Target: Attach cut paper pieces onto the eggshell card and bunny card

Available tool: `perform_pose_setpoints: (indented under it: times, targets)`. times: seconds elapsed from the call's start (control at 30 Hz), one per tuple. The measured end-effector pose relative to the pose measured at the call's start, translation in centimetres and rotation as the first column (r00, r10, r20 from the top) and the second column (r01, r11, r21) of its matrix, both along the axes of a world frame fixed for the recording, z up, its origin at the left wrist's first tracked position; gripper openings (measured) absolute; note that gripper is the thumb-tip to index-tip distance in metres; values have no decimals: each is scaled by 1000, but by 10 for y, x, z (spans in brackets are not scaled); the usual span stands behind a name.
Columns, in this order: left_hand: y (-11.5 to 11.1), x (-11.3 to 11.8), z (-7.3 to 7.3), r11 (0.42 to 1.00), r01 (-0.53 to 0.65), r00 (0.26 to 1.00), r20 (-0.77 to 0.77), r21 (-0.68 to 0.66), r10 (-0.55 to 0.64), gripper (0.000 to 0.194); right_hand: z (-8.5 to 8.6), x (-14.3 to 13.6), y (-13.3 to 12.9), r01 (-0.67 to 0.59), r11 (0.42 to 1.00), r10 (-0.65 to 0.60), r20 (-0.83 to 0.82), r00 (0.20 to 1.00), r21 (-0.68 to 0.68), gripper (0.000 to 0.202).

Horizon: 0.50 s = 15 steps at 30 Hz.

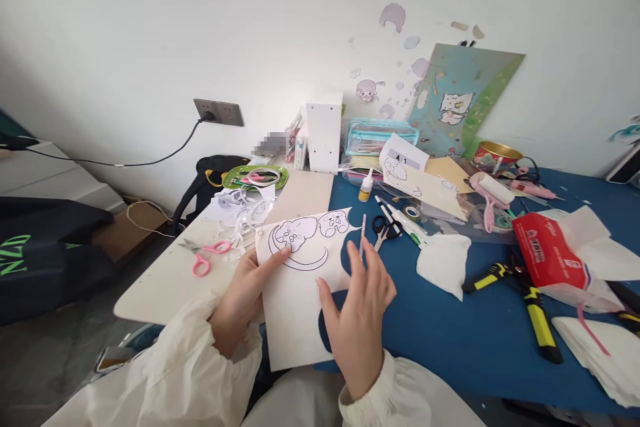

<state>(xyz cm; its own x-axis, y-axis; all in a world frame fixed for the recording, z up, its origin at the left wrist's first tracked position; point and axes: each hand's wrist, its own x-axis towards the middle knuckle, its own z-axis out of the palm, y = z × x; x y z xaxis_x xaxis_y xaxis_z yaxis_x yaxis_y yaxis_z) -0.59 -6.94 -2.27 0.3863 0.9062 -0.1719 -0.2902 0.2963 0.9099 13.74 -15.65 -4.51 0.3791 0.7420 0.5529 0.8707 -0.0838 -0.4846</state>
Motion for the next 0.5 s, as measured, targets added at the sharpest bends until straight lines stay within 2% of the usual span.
perform_pose_setpoints:
  times: [0.07,0.1,0.17,0.23,0.3,0.4,0.47,0.5]
  targets:
    - [0,0,0,1000,4,1000,-8,2,-4,32,5,3,4,72,997,-67,-218,974,18,69]
    - [0,0,0,1000,12,1000,-14,-1,-12,32,8,6,7,68,997,-72,-343,937,-24,68]
    - [-1,0,1,999,44,999,-27,-12,-45,34,14,15,13,-85,988,-7,-586,811,-129,58]
    - [-2,0,3,996,85,995,-46,-20,-85,35,18,26,19,-287,949,89,-760,643,-131,45]
    - [-3,0,5,992,120,990,-67,-28,-122,36,21,35,25,-390,918,144,-855,499,-74,38]
    - [-3,0,6,988,151,986,-67,-32,-153,36,22,43,31,-456,890,167,-930,327,0,33]
    - [-3,1,5,988,154,986,-64,-32,-156,35,22,44,32,-477,877,192,-947,258,48,31]
    - [-3,1,4,988,153,986,-65,-36,-155,33,21,44,32,-468,882,200,-945,261,57,32]
